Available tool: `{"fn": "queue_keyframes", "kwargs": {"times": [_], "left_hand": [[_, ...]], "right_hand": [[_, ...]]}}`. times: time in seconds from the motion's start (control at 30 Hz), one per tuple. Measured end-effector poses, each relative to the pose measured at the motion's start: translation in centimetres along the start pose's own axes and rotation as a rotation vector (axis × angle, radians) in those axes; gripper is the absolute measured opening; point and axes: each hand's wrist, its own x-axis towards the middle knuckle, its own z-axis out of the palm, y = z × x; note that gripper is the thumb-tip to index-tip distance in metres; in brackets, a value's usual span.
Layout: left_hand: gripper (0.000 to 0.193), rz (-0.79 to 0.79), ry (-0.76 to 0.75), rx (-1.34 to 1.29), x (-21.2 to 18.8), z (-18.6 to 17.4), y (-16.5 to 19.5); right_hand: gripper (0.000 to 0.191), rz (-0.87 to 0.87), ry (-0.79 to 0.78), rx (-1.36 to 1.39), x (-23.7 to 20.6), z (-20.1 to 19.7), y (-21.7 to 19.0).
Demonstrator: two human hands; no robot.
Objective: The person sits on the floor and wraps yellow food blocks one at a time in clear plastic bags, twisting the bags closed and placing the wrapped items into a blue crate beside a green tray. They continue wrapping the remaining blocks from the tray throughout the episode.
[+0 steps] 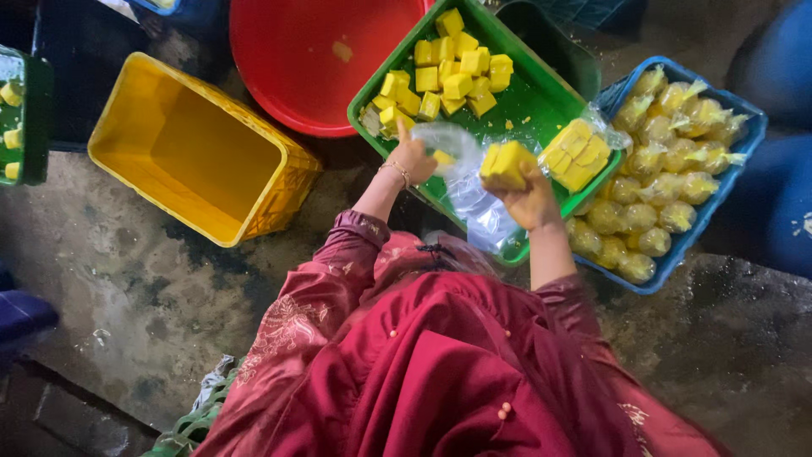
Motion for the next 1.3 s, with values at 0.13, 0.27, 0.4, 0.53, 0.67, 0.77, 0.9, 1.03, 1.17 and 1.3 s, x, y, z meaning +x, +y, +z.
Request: {"fn": "queue_keyframes", "kwargs": {"times": [0.13,0.27,0.4,0.53,0.67,0.77,0.9,1.03,1.17,1.3], "left_hand": [[0.033,0.051,0.073,0.065,0.2,-0.3,1.2],[0.028,0.067,0.064,0.027,0.8,-1.8,2.2],[0.049,-0.054,-0.168,-0.610,-0.4,-4.7,1.7],[0.085,0.199,-0.209,-0.595,-0.6,-6.6,0.2],[0.083,0.424,0.029,-0.205,0.0,-5.3,-0.3],[0.077,0.235,-0.127,-0.053,0.0,-3.1,0.5],[0.043,0.705,0.326,0.226,-1.1,-1.2,2.3],[0.028,0.756,-0.129,0.126,-1.4,-3.3,3.5],[0.043,0.911,0.094,-0.464,1.4,-9.8,0.2],[0.075,0.848,0.408,-0.311,3.5,-13.8,-1.9]], "right_hand": [[0.063,-0.034,-0.093,-0.025,0.9,3.2,-0.9],[0.060,-0.025,-0.187,-0.073,2.4,6.7,-0.4],[0.055,-0.054,-0.128,-0.196,3.6,8.2,1.0],[0.050,-0.112,-0.016,-0.362,5.1,8.0,3.2],[0.044,-0.230,0.339,-0.566,7.5,7.9,7.0],[0.040,-0.398,0.669,-1.033,9.5,8.2,10.1],[0.041,-0.508,0.805,-1.198,11.7,8.6,12.0],[0.043,-0.444,0.648,-0.810,12.1,8.7,10.7],[0.044,-0.323,0.359,0.033,10.7,8.8,8.9],[0.051,-0.398,0.354,-0.461,8.8,8.8,8.2]]}}
